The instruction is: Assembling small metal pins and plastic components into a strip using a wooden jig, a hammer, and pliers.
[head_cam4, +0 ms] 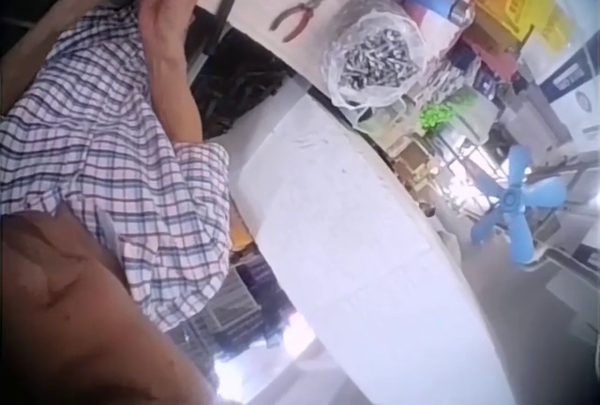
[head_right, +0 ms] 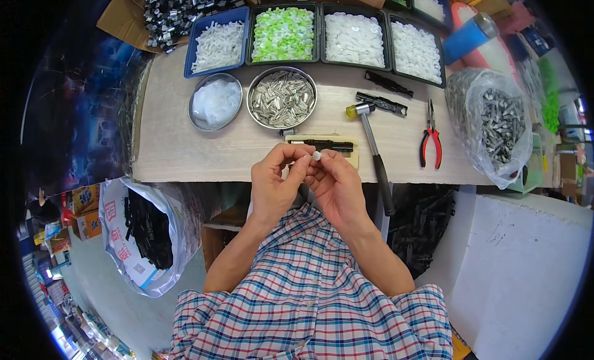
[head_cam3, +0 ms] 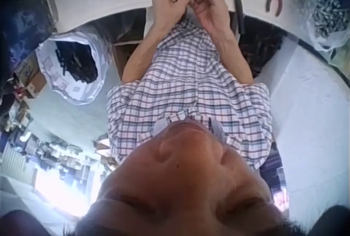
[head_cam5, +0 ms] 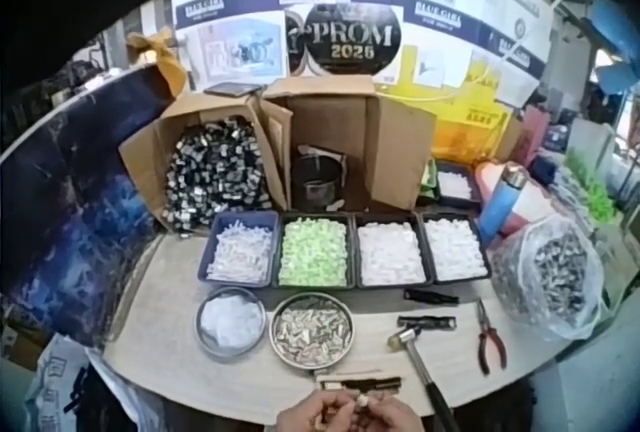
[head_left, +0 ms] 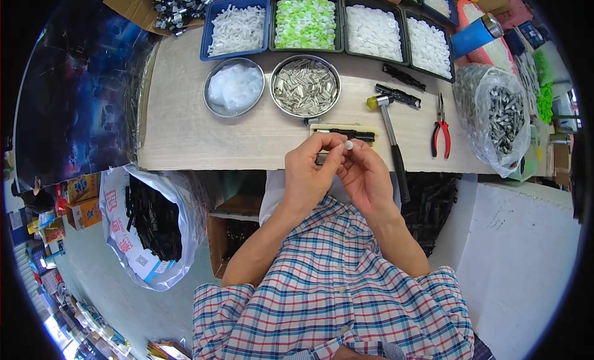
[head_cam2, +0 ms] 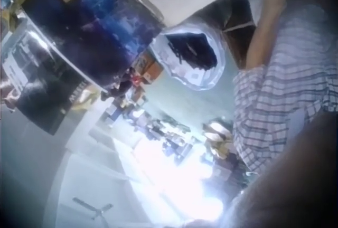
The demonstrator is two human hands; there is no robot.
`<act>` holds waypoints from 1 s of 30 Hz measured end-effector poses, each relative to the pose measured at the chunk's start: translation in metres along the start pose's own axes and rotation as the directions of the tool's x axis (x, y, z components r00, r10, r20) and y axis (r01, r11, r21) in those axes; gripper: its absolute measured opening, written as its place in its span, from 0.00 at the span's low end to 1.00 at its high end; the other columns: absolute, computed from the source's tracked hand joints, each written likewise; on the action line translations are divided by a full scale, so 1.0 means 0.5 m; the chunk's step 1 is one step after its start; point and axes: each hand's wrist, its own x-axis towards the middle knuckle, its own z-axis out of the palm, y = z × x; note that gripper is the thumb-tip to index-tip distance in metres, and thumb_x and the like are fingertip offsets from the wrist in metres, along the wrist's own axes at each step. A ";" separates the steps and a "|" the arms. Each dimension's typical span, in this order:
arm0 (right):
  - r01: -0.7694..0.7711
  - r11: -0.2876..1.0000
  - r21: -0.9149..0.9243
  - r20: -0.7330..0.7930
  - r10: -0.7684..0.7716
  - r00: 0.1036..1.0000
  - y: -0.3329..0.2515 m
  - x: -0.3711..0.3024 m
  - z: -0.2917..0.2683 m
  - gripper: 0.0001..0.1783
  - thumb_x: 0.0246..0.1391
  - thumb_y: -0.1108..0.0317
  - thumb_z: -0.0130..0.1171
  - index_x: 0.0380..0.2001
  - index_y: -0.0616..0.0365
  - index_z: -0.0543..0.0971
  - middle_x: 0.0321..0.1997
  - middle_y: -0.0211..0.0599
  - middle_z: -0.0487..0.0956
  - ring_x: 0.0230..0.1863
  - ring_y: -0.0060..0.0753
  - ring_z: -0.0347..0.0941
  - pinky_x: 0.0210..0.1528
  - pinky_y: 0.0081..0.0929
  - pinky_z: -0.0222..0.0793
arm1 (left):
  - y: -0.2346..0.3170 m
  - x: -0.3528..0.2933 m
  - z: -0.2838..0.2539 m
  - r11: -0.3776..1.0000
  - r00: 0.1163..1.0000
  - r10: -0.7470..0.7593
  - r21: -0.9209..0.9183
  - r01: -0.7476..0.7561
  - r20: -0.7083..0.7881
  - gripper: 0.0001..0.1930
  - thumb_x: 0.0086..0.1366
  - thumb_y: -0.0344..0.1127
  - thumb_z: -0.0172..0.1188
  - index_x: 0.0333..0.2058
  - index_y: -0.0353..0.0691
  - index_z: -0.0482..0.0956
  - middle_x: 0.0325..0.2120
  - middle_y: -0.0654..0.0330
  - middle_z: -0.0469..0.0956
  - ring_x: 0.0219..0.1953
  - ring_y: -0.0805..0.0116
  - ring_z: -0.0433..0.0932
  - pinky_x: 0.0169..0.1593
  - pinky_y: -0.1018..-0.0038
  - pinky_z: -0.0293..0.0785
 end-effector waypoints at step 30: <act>0.754 -0.337 -0.563 0.826 -0.219 0.519 -0.039 0.016 -0.014 0.12 0.46 0.83 0.64 0.36 0.63 0.75 0.39 0.45 0.78 0.36 0.46 0.78 0.36 0.35 0.75 | -0.025 -0.010 -0.036 0.963 0.962 -0.268 -0.024 0.269 0.057 0.07 0.70 0.31 0.59 0.37 0.32 0.80 0.28 0.64 0.80 0.31 0.80 0.76 0.38 0.81 0.74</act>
